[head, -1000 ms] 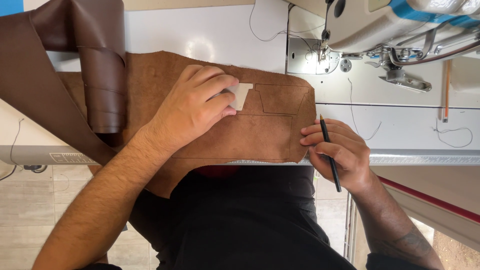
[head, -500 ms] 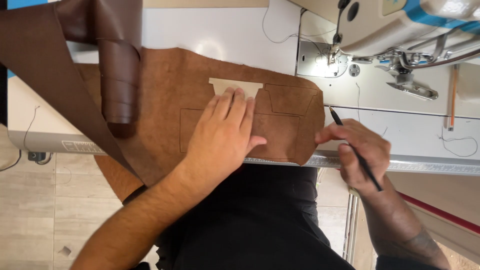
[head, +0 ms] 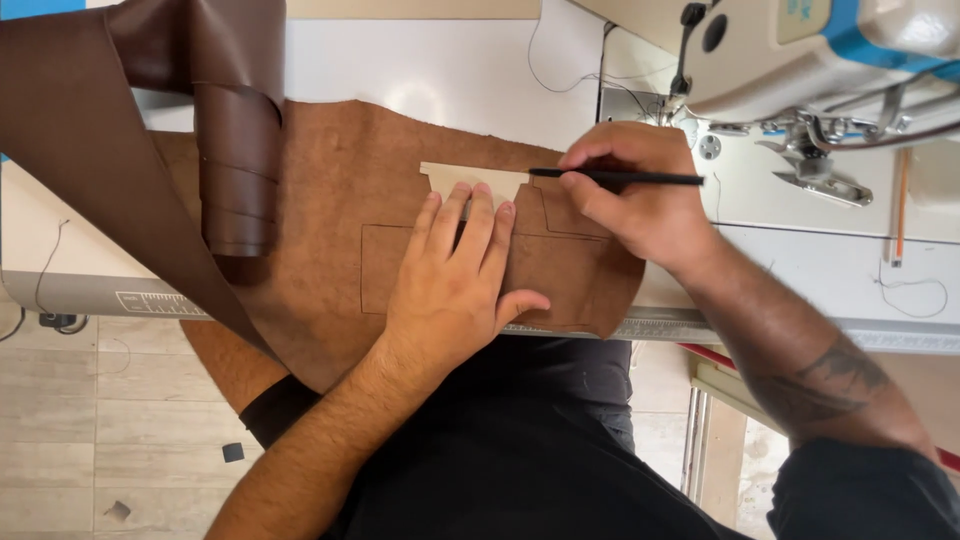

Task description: Tracing cardboard templates onto a piece of leather using a pen at a workbench.

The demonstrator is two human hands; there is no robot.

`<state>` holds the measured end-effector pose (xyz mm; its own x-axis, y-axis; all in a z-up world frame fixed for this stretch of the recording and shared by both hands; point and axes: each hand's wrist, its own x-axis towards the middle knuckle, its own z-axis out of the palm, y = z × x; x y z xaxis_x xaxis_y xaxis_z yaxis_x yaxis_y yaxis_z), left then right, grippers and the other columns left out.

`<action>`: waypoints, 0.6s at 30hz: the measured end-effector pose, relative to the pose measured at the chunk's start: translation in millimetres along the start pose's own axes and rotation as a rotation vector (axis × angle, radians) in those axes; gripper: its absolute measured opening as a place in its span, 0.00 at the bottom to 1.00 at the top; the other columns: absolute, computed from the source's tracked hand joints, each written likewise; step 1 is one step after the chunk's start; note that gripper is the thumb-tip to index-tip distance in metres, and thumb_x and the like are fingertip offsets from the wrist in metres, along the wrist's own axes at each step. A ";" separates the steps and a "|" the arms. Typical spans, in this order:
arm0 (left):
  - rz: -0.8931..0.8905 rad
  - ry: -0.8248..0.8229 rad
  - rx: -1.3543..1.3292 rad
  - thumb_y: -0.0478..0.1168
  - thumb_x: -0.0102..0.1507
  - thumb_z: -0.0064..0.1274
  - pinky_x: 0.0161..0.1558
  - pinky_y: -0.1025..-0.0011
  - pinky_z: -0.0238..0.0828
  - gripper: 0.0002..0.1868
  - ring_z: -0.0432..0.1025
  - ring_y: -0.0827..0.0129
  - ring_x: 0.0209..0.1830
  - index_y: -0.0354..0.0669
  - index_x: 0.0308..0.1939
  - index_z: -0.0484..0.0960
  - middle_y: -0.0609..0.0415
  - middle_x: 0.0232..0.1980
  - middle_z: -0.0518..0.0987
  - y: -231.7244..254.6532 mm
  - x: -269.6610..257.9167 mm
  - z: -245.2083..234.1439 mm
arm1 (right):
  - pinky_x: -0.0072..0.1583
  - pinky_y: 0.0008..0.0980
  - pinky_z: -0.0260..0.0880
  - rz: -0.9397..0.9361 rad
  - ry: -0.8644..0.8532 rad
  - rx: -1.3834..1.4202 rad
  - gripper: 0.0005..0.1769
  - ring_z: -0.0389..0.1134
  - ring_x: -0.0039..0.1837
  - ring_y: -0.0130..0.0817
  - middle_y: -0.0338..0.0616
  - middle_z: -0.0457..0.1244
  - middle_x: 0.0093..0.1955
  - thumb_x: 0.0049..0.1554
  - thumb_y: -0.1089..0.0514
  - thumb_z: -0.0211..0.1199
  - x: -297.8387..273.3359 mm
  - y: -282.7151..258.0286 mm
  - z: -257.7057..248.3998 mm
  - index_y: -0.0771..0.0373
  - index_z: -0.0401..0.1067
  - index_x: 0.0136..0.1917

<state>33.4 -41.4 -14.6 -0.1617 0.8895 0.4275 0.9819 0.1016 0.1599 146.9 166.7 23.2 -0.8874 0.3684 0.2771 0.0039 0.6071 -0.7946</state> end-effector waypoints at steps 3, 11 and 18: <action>-0.009 -0.007 0.006 0.76 0.64 0.45 0.69 0.44 0.64 0.51 0.68 0.42 0.67 0.28 0.64 0.76 0.33 0.65 0.73 -0.3 1.5 -1.5 | 0.49 0.34 0.70 -0.038 0.063 0.016 0.02 0.69 0.45 0.39 0.52 0.69 0.45 0.60 0.70 0.68 -5.9 13.2 1.4 0.71 0.76 0.47; -0.009 -0.017 0.009 0.76 0.65 0.43 0.69 0.45 0.64 0.49 0.69 0.42 0.67 0.30 0.65 0.77 0.33 0.66 0.74 -0.5 1.2 -2.7 | 0.48 0.30 0.69 0.063 0.063 -0.039 0.00 0.69 0.45 0.34 0.46 0.70 0.44 0.60 0.68 0.67 -5.3 7.0 3.9 0.68 0.77 0.45; -0.013 -0.038 0.016 0.76 0.65 0.44 0.69 0.46 0.63 0.49 0.69 0.43 0.67 0.31 0.65 0.76 0.34 0.66 0.74 -0.6 1.8 -3.7 | 0.47 0.30 0.68 0.039 0.058 -0.066 0.00 0.69 0.44 0.34 0.46 0.70 0.43 0.59 0.68 0.67 -4.5 8.2 4.5 0.68 0.77 0.45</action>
<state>32.2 -41.6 -10.5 -0.1705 0.9044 0.3912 0.9813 0.1196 0.1510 148.8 166.8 13.0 -0.8579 0.4318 0.2786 0.0703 0.6356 -0.7688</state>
